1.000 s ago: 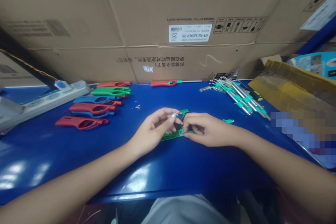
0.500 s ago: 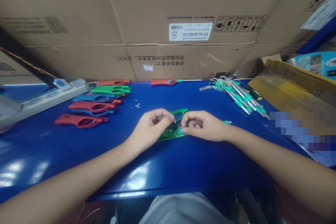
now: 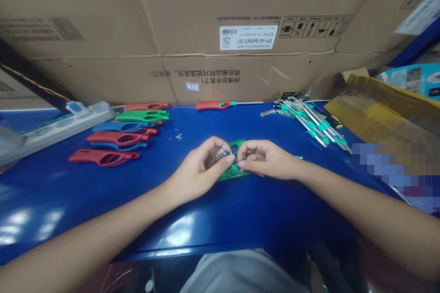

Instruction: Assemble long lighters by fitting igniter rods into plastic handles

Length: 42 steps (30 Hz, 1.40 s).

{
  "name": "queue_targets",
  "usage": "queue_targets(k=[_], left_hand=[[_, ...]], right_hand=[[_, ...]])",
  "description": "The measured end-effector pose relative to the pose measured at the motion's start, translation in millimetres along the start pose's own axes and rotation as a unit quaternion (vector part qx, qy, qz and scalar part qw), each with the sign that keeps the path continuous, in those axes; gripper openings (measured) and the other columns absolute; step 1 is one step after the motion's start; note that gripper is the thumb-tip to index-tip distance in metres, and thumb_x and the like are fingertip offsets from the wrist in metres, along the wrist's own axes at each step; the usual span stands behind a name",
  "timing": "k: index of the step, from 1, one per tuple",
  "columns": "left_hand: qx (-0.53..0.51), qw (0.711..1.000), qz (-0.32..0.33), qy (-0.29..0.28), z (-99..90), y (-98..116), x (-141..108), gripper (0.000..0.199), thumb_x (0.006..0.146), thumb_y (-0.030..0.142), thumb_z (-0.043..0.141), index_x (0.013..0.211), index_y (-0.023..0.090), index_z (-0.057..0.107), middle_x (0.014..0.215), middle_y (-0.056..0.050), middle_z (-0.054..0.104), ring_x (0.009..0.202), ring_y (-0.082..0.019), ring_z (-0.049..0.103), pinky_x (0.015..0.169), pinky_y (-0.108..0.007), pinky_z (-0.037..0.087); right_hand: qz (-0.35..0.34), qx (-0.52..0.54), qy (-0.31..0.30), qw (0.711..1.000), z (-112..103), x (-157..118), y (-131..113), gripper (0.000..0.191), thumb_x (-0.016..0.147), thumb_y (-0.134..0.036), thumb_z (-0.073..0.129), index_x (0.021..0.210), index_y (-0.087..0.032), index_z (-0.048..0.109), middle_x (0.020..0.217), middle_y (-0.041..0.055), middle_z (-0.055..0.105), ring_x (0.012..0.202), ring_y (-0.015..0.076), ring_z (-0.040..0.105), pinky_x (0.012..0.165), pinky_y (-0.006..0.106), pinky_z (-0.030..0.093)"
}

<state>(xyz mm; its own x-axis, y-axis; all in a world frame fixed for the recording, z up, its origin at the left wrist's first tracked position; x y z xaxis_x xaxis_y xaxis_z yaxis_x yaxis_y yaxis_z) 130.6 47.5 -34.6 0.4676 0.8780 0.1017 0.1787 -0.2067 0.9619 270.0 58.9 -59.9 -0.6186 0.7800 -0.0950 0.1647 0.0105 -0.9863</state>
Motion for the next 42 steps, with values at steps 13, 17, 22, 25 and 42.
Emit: queue_targets(k=[13, 17, 22, 25, 42], left_hand=[[-0.047, 0.996, -0.056, -0.052, 2.8, -8.6, -0.6, 0.030, 0.102, 0.044, 0.049, 0.105, 0.017, 0.064, 0.076, 0.001, 0.058, 0.054, -0.008, 0.036, 0.051, -0.023, 0.028], [-0.066, 0.995, -0.062, -0.043, 3.2, -9.8, -0.6, 0.026, 0.100, 0.044, 0.053, 0.104, 0.019, 0.060, 0.077, 0.001, 0.061, 0.053, -0.007, 0.037, 0.051, -0.022, 0.029], [-0.083, 0.992, -0.087, -0.041, 5.6, -12.4, -1.5, 0.029, 0.099, 0.045, 0.055, 0.100, 0.017, 0.061, 0.072, 0.001, 0.062, 0.051, -0.007, 0.039, 0.047, -0.020, 0.030], [-0.078, 0.990, -0.105, -0.047, 7.3, -13.9, -2.0, 0.028, 0.097, 0.044, 0.056, 0.097, 0.016, 0.060, 0.072, 0.000, 0.062, 0.050, -0.007, 0.041, 0.045, -0.020, 0.032], [-0.002, 0.993, -0.086, -0.078, 9.1, -13.4, -1.0, 0.032, 0.098, 0.043, 0.053, 0.091, 0.015, 0.066, 0.072, -0.001, 0.064, 0.051, -0.009, 0.043, 0.049, -0.022, 0.035]], right_hand=[[0.000, -0.004, 0.006, 1.000, -1.1, -0.2, -9.0, 0.035, 0.083, -0.047, 0.076, 0.090, -0.014, 0.068, 0.065, -0.0043, 0.059, 0.047, 0.0048, 0.047, 0.042, 0.019, 0.037], [-0.002, -0.012, 0.008, 1.000, -2.1, -0.8, -10.3, 0.033, 0.085, -0.046, 0.074, 0.090, -0.014, 0.069, 0.066, -0.0039, 0.060, 0.045, 0.0044, 0.045, 0.040, 0.019, 0.035], [-0.006, -0.012, 0.013, 1.000, -2.6, -1.0, -12.9, 0.035, 0.085, -0.049, 0.073, 0.089, -0.014, 0.068, 0.065, -0.0041, 0.060, 0.045, 0.0046, 0.044, 0.040, 0.020, 0.034], [-0.007, -0.012, 0.016, 1.000, -1.9, -0.7, -14.4, 0.038, 0.084, -0.052, 0.073, 0.086, -0.015, 0.067, 0.062, -0.0051, 0.057, 0.045, 0.0048, 0.043, 0.041, 0.020, 0.034], [-0.010, -0.021, 0.009, 1.000, -2.4, -0.4, -9.8, 0.032, 0.087, -0.047, 0.071, 0.086, -0.015, 0.067, 0.066, -0.0039, 0.059, 0.048, 0.0055, 0.044, 0.045, 0.021, 0.036]])
Point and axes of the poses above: each hand's wrist, its own x-axis towards the middle knuckle, its own z-axis out of the palm, y = z × x, the point moved 8 cm from there along x, towards the middle knuckle
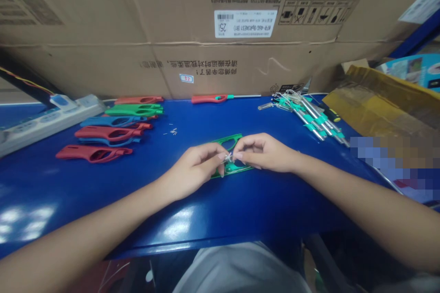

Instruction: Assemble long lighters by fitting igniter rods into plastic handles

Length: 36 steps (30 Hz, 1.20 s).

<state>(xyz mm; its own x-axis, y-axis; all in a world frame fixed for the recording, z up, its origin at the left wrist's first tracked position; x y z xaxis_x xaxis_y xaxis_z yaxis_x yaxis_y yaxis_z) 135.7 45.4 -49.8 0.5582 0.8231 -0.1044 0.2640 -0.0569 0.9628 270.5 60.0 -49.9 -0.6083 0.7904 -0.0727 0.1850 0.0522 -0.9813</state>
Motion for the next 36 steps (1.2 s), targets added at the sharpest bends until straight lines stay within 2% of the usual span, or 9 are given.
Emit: queue_targets(k=[7, 12, 15, 22, 27, 31, 33, 36], left_hand=[[0.008, 1.000, 0.012, -0.001, 1.4, 1.2, 0.8, 0.032, 0.098, 0.043, 0.053, 0.088, 0.015, 0.066, 0.072, -0.003, 0.065, 0.052, -0.009, 0.041, 0.049, -0.021, 0.033], [0.034, 0.999, 0.020, 0.000, 3.7, 3.6, 0.5, 0.034, 0.098, 0.042, 0.052, 0.082, 0.016, 0.065, 0.070, -0.002, 0.062, 0.053, -0.010, 0.041, 0.050, -0.022, 0.033], [0.052, 0.998, 0.026, 0.005, 3.6, 5.1, 0.4, 0.036, 0.098, 0.043, 0.051, 0.078, 0.016, 0.065, 0.068, -0.001, 0.060, 0.055, -0.011, 0.043, 0.053, -0.022, 0.034], [0.069, 0.997, 0.035, 0.012, 3.6, 5.6, 2.2, 0.033, 0.097, 0.039, 0.051, 0.077, 0.017, 0.064, 0.074, -0.002, 0.064, 0.069, -0.015, 0.055, 0.067, -0.025, 0.042], [0.069, 0.997, 0.033, 0.012, 4.5, 3.3, 2.8, 0.036, 0.097, 0.040, 0.050, 0.074, 0.016, 0.064, 0.072, -0.002, 0.062, 0.065, -0.014, 0.051, 0.065, -0.026, 0.040], [0.069, 0.997, 0.040, 0.013, 5.2, 3.4, 2.9, 0.034, 0.098, 0.037, 0.051, 0.074, 0.016, 0.063, 0.074, -0.002, 0.063, 0.069, -0.014, 0.054, 0.070, -0.027, 0.042], [0.067, 0.997, 0.040, 0.016, 5.5, 4.0, 2.8, 0.034, 0.098, 0.037, 0.051, 0.075, 0.016, 0.064, 0.074, -0.002, 0.063, 0.068, -0.013, 0.053, 0.068, -0.026, 0.042], [0.050, 0.998, 0.024, 0.024, 4.6, 2.7, 2.4, 0.033, 0.098, 0.041, 0.053, 0.080, 0.015, 0.065, 0.074, -0.001, 0.065, 0.056, -0.010, 0.047, 0.056, -0.023, 0.038]], right_hand=[[-0.003, -0.014, -0.001, 1.000, -0.2, 0.2, 1.5, 0.028, 0.087, -0.044, 0.071, 0.086, -0.015, 0.067, 0.065, -0.0045, 0.058, 0.051, 0.0065, 0.045, 0.049, 0.022, 0.037], [-0.027, -0.025, 0.000, 0.999, -0.4, 0.6, -1.6, 0.023, 0.086, -0.038, 0.071, 0.084, -0.015, 0.067, 0.079, 0.0012, 0.066, 0.071, 0.0109, 0.058, 0.067, 0.026, 0.047], [-0.031, -0.036, 0.000, 0.999, -0.6, 0.9, -0.5, 0.024, 0.087, -0.039, 0.071, 0.085, -0.015, 0.068, 0.082, 0.0024, 0.067, 0.076, 0.0128, 0.059, 0.073, 0.028, 0.049], [-0.033, -0.052, 0.000, 0.998, 0.2, 0.5, 1.0, 0.028, 0.088, -0.043, 0.069, 0.086, -0.015, 0.068, 0.081, 0.0026, 0.065, 0.073, 0.0128, 0.057, 0.069, 0.027, 0.048], [-0.033, -0.055, 0.005, 0.998, 1.3, -0.2, -0.5, 0.026, 0.088, -0.042, 0.068, 0.085, -0.016, 0.067, 0.079, 0.0018, 0.064, 0.072, 0.0125, 0.056, 0.068, 0.027, 0.047], [-0.035, -0.057, 0.005, 0.998, 2.5, -0.3, -0.3, 0.024, 0.089, -0.038, 0.068, 0.085, -0.015, 0.068, 0.079, 0.0016, 0.065, 0.072, 0.0120, 0.057, 0.068, 0.026, 0.047], [-0.039, -0.054, 0.010, 0.998, 2.2, 0.3, -1.0, 0.022, 0.089, -0.037, 0.068, 0.085, -0.014, 0.068, 0.079, 0.0016, 0.065, 0.071, 0.0113, 0.057, 0.067, 0.026, 0.047], [-0.035, -0.031, 0.028, 0.999, -0.9, 1.5, -1.2, 0.022, 0.088, -0.036, 0.070, 0.083, -0.014, 0.067, 0.072, -0.0008, 0.063, 0.061, 0.0083, 0.054, 0.058, 0.023, 0.045]])
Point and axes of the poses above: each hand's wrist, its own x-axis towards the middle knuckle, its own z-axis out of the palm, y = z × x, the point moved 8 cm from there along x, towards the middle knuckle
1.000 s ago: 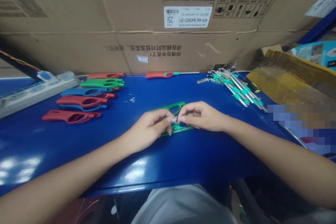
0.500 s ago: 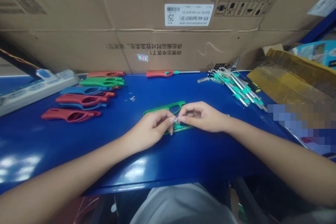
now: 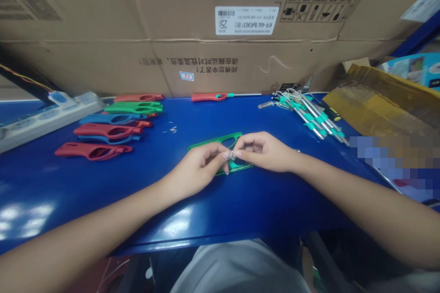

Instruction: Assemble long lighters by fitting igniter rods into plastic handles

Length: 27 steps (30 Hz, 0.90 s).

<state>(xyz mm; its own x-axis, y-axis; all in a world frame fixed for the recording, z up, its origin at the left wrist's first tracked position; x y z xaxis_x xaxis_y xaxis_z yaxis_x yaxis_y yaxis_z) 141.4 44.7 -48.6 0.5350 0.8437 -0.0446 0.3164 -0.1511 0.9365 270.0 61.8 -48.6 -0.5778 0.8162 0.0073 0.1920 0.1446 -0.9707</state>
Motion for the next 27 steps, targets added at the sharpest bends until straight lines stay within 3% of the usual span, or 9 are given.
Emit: queue_targets(k=[4, 7, 18, 27], left_hand=[[-0.024, 0.999, -0.047, 0.001, -0.6, -6.2, -0.4, 0.034, 0.097, 0.047, 0.055, 0.093, 0.016, 0.065, 0.076, -0.001, 0.068, 0.044, -0.007, 0.045, 0.045, -0.022, 0.037], [-0.002, 0.999, -0.051, 0.000, -1.8, -6.6, 0.2, 0.037, 0.098, 0.048, 0.054, 0.085, 0.015, 0.065, 0.062, 0.002, 0.061, 0.043, -0.008, 0.048, 0.046, -0.021, 0.039], [0.010, 1.000, -0.015, 0.006, -1.0, -2.5, 0.5, 0.036, 0.099, 0.039, 0.050, 0.079, 0.015, 0.068, 0.045, 0.007, 0.045, 0.039, -0.008, 0.040, 0.044, -0.020, 0.032], [0.001, 1.000, -0.008, 0.014, -0.8, -5.0, 0.6, 0.035, 0.100, 0.038, 0.049, 0.082, 0.014, 0.068, 0.044, 0.008, 0.042, 0.039, -0.008, 0.036, 0.046, -0.021, 0.030]], right_hand=[[0.055, 0.028, 0.014, 0.998, -3.8, 0.2, 8.1, 0.026, 0.087, -0.042, 0.071, 0.086, -0.016, 0.064, 0.053, -0.0077, 0.052, 0.042, 0.0060, 0.044, 0.040, 0.019, 0.035], [0.071, 0.042, 0.021, 0.996, -6.2, -0.4, 11.2, 0.029, 0.086, -0.045, 0.072, 0.085, -0.017, 0.062, 0.049, -0.0087, 0.051, 0.038, 0.0063, 0.043, 0.035, 0.018, 0.033], [0.028, 0.041, 0.030, 0.998, -6.1, -1.4, 5.8, 0.027, 0.087, -0.041, 0.073, 0.085, -0.015, 0.065, 0.053, -0.0079, 0.052, 0.040, 0.0045, 0.043, 0.037, 0.017, 0.034], [0.014, 0.034, 0.036, 0.999, -4.4, -3.2, 3.2, 0.027, 0.087, -0.041, 0.074, 0.085, -0.014, 0.066, 0.051, -0.0077, 0.054, 0.037, 0.0045, 0.044, 0.035, 0.017, 0.036]])
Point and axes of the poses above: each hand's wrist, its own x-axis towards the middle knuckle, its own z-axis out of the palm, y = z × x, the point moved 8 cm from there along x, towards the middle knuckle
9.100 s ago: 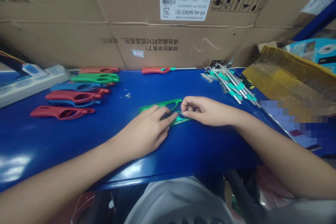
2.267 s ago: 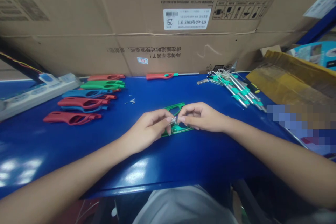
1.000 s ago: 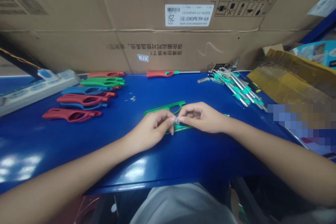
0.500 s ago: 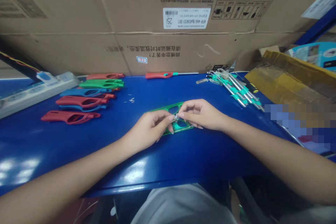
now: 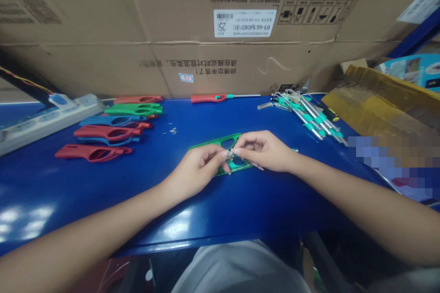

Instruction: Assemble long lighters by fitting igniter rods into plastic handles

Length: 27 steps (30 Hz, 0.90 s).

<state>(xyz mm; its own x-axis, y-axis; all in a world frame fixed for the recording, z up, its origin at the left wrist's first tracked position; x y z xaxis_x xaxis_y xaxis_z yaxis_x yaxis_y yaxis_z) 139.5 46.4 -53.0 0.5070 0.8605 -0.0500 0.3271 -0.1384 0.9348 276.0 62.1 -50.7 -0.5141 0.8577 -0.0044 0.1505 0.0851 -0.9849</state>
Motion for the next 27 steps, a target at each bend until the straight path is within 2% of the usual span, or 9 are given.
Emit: queue_targets(k=[13, 20, 27], left_hand=[[0.003, 1.000, -0.007, -0.001, -1.0, 3.6, -0.1, 0.038, 0.099, 0.042, 0.050, 0.080, 0.015, 0.068, 0.046, 0.007, 0.046, 0.040, -0.008, 0.040, 0.046, -0.021, 0.033], [0.005, 1.000, -0.004, -0.011, 0.0, 2.7, -0.1, 0.040, 0.100, 0.041, 0.049, 0.079, 0.015, 0.069, 0.045, 0.007, 0.044, 0.040, -0.008, 0.038, 0.046, -0.021, 0.031], [0.024, 1.000, -0.007, -0.005, 0.5, 3.0, -0.5, 0.038, 0.099, 0.038, 0.049, 0.077, 0.015, 0.070, 0.048, 0.006, 0.043, 0.045, -0.009, 0.032, 0.048, -0.020, 0.028]], right_hand=[[0.050, 0.053, -0.007, 0.997, -3.3, 4.6, 9.3, 0.037, 0.081, -0.050, 0.078, 0.085, -0.015, 0.064, 0.048, -0.0074, 0.057, 0.036, 0.0068, 0.050, 0.034, 0.017, 0.044], [0.036, 0.056, -0.002, 0.998, -4.1, 3.1, 8.0, 0.040, 0.079, -0.051, 0.079, 0.086, -0.014, 0.065, 0.048, -0.0065, 0.058, 0.036, 0.0074, 0.051, 0.035, 0.018, 0.046], [0.007, 0.024, 0.022, 0.999, -2.0, 0.0, 4.8, 0.038, 0.076, -0.048, 0.083, 0.084, -0.014, 0.067, 0.058, -0.0044, 0.060, 0.043, 0.0067, 0.053, 0.038, 0.019, 0.052]])
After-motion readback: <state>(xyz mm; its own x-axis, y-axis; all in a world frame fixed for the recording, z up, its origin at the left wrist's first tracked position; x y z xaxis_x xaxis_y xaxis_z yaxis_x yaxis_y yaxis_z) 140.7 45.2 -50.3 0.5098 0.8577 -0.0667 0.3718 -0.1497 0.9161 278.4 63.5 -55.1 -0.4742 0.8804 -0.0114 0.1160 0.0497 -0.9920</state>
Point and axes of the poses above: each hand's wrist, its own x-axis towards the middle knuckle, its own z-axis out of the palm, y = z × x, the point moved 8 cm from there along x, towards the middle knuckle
